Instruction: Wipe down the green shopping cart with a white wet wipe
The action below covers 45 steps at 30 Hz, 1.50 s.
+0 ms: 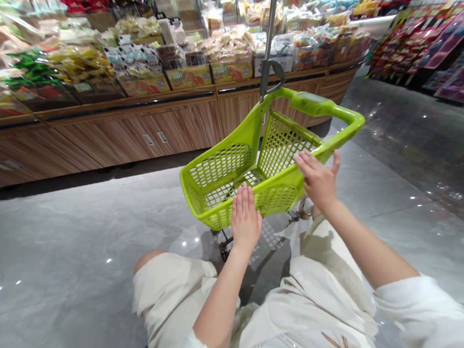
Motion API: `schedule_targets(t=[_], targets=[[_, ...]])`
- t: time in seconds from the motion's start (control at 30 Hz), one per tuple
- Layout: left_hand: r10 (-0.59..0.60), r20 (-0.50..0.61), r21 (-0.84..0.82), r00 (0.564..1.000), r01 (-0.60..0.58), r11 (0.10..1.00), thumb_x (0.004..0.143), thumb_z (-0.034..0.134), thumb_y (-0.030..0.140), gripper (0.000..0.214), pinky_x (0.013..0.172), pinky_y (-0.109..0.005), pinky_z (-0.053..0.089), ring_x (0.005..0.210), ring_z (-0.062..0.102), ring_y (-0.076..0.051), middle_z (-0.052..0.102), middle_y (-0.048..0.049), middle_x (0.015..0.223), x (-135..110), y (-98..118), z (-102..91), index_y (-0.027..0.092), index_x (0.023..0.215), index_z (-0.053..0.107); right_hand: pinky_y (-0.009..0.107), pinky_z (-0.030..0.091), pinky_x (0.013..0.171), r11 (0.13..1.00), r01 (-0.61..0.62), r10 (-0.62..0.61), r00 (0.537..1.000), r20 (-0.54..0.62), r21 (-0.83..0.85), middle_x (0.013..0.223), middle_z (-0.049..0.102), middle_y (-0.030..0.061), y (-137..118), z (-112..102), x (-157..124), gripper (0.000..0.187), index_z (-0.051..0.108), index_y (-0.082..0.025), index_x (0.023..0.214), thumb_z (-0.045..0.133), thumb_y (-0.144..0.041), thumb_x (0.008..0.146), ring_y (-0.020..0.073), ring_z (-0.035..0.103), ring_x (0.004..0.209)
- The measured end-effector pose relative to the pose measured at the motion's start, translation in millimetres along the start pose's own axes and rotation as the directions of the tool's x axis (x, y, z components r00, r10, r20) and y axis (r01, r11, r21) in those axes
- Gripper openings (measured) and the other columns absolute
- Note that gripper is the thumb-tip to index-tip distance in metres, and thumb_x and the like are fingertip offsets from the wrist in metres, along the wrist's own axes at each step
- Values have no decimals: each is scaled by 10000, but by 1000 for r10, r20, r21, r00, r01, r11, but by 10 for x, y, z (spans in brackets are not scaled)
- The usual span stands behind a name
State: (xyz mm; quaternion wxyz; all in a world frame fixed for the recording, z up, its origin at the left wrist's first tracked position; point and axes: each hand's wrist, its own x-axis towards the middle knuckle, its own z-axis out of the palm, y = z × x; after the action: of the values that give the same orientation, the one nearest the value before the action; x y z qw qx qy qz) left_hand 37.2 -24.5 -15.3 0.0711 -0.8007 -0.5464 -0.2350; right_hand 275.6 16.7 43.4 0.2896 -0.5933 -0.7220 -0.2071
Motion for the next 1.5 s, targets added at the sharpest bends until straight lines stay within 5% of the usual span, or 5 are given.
schedule_targets(t=[0.3, 0.57, 0.8, 1.23, 1.5], targets=[[-5, 38, -1, 999, 5, 1000, 833, 538, 186, 859, 1256, -450, 183, 1542, 76, -266, 173, -175, 1652, 16, 2, -6, 32, 1562, 109, 518, -27, 1237, 965, 116, -137, 988, 76, 234, 1429, 574, 85, -1159, 320, -262, 546, 534, -206, 1387, 397, -40, 885, 207, 504, 1356], [13, 18, -11, 1000, -13, 1000, 899, 492, 233, 812, 1246, -452, 213, 1542, 93, -259, 140, -159, 1660, 13, 9, -23, 62, 1573, 72, 494, -37, 1234, 963, 251, -258, 963, 74, 95, 1406, 601, 49, -451, 171, -166, 564, 520, -258, 1398, 414, -19, 898, 186, 546, 1315], [-3, 11, -6, 1000, 3, 1000, 901, 493, 226, 798, 1253, -438, 196, 1543, 90, -251, 157, -149, 1658, 22, 42, -5, 60, 1572, 93, 628, 8, 1188, 998, -45, 43, 999, -27, -50, 1363, 634, 76, 393, -138, 142, 534, 577, -269, 1333, 423, -40, 877, 247, 516, 1342], [-17, 51, 17, 999, 17, 1000, 876, 502, 229, 828, 1255, -448, 182, 1543, 73, -262, 149, -154, 1660, 15, 54, -11, 51, 1571, 90, 545, 55, 1240, 966, 57, -85, 991, 103, 252, 1463, 539, 74, -1095, 294, -307, 659, 497, -242, 1431, 390, -9, 824, 203, 484, 1374], [12, 31, 23, 999, -12, 1000, 892, 493, 241, 816, 1251, -442, 199, 1542, 105, -255, 155, -146, 1659, 30, 35, -28, 58, 1574, 82, 581, -28, 1218, 991, 81, -90, 993, 79, 108, 1407, 598, 67, -194, 76, -126, 601, 542, -288, 1386, 393, -13, 874, 213, 528, 1334]])
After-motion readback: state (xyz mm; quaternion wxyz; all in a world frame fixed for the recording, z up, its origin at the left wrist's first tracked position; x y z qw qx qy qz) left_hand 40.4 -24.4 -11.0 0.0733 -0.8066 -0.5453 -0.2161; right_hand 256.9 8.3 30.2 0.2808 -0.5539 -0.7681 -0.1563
